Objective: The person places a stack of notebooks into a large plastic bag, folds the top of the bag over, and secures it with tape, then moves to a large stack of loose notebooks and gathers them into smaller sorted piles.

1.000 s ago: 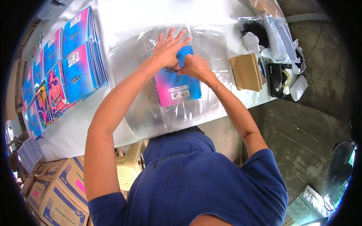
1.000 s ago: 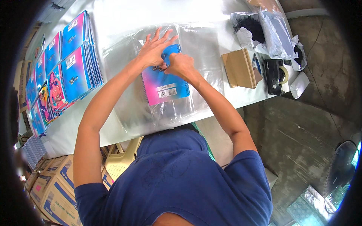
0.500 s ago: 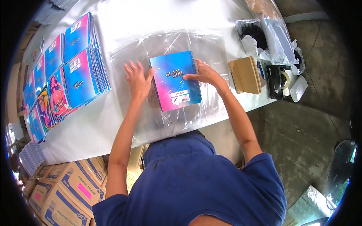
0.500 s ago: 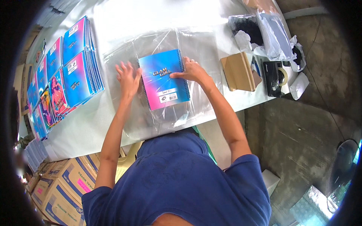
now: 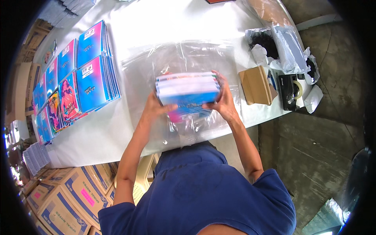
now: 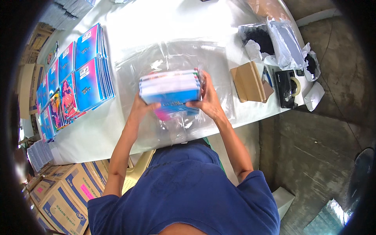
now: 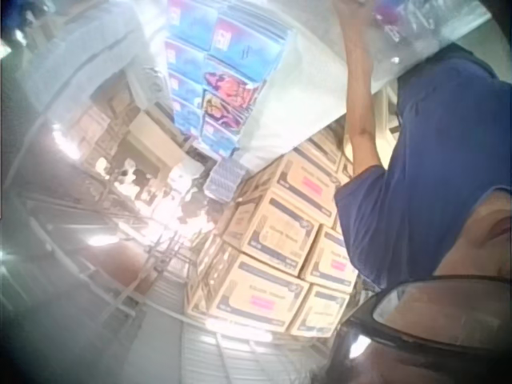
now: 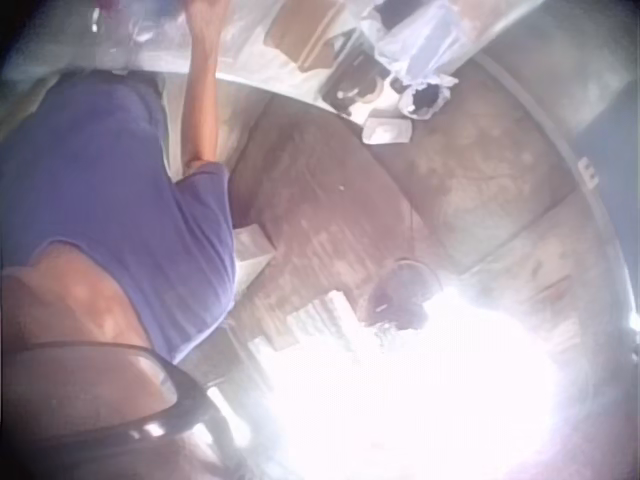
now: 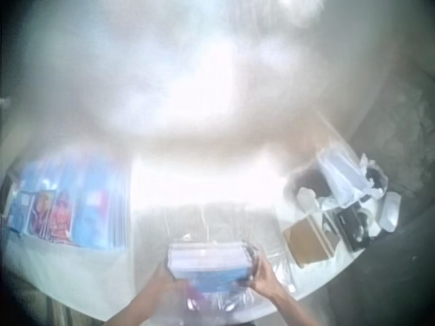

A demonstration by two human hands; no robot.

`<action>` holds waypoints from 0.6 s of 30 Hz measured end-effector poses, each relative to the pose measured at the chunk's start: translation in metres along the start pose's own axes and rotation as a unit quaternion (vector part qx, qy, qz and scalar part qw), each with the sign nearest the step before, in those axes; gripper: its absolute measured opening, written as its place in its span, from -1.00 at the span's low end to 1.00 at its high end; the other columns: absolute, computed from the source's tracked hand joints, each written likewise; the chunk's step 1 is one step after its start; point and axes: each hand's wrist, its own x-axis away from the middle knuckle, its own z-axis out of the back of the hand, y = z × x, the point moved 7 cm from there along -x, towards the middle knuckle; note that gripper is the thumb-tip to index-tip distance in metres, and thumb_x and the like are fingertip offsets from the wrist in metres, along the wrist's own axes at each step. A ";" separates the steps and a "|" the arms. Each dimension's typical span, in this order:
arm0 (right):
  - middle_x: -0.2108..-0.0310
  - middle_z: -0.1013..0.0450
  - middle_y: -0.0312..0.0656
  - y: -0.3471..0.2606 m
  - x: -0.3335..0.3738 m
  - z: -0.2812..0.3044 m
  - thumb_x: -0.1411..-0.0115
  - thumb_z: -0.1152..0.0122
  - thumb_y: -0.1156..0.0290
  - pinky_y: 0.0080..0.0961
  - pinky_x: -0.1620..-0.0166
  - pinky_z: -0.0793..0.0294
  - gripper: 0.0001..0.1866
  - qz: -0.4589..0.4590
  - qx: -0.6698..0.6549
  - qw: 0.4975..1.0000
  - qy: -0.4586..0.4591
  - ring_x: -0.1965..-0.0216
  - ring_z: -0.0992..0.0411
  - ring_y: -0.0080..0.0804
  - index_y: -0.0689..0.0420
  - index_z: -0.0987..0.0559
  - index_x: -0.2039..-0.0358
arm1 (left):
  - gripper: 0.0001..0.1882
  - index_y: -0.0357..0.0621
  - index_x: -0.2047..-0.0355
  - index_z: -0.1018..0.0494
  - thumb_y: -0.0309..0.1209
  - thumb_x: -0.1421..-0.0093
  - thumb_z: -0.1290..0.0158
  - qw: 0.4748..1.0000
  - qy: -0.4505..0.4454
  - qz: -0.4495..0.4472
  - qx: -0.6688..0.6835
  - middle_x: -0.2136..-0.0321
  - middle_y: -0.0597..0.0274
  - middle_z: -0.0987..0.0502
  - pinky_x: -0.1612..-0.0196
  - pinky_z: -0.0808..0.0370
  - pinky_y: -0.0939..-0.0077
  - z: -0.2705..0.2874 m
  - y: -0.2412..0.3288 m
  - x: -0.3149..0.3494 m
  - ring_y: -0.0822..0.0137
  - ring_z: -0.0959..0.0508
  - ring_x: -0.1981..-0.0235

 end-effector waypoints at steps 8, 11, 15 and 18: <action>-0.15 -0.21 -0.19 0.036 -0.003 0.019 0.28 -0.58 0.45 -0.39 -0.21 -0.22 0.09 0.163 0.135 0.976 -0.056 -0.17 -0.20 -0.33 0.08 -0.09 -0.24 | 0.16 -0.08 -0.30 -0.06 -0.25 0.30 -0.47 0.986 -0.023 -0.124 -0.109 -0.33 0.10 -0.01 -0.27 -0.17 0.29 -0.009 0.002 0.000 0.18 -0.20 -0.25; -0.20 -0.15 -0.11 0.015 0.000 0.016 0.30 -0.61 0.39 -0.33 -0.25 -0.15 0.12 0.122 0.131 0.980 -0.093 -0.20 -0.18 -0.25 0.10 -0.06 -0.23 | 0.17 -0.17 -0.30 -0.03 -0.22 0.28 -0.47 0.990 -0.022 -0.106 -0.093 -0.36 0.05 0.08 -0.28 -0.16 0.31 -0.004 0.008 0.012 0.22 -0.17 -0.27; -0.23 -0.11 -0.10 -0.020 0.015 0.036 0.29 -0.59 0.41 -0.25 -0.27 -0.12 0.00 0.188 -0.029 0.980 -0.055 -0.25 -0.12 -0.20 0.03 -0.18 -0.18 | 0.07 -0.14 -0.25 -0.17 -0.17 0.27 -0.45 0.980 0.069 -0.179 -0.047 -0.37 0.02 0.13 -0.33 0.00 0.26 0.011 0.047 0.030 0.16 0.05 -0.37; -0.26 -0.09 -0.10 -0.027 0.019 0.040 0.26 -0.55 0.48 -0.18 -0.30 -0.06 -0.17 0.218 -0.081 0.972 -0.044 -0.29 -0.06 -0.20 0.01 -0.35 -0.09 | -0.09 -0.13 -0.19 -0.30 -0.24 0.21 -0.42 0.944 0.103 -0.261 -0.175 -0.36 -0.02 0.15 -0.34 0.08 0.12 0.028 0.046 0.050 0.07 0.07 -0.37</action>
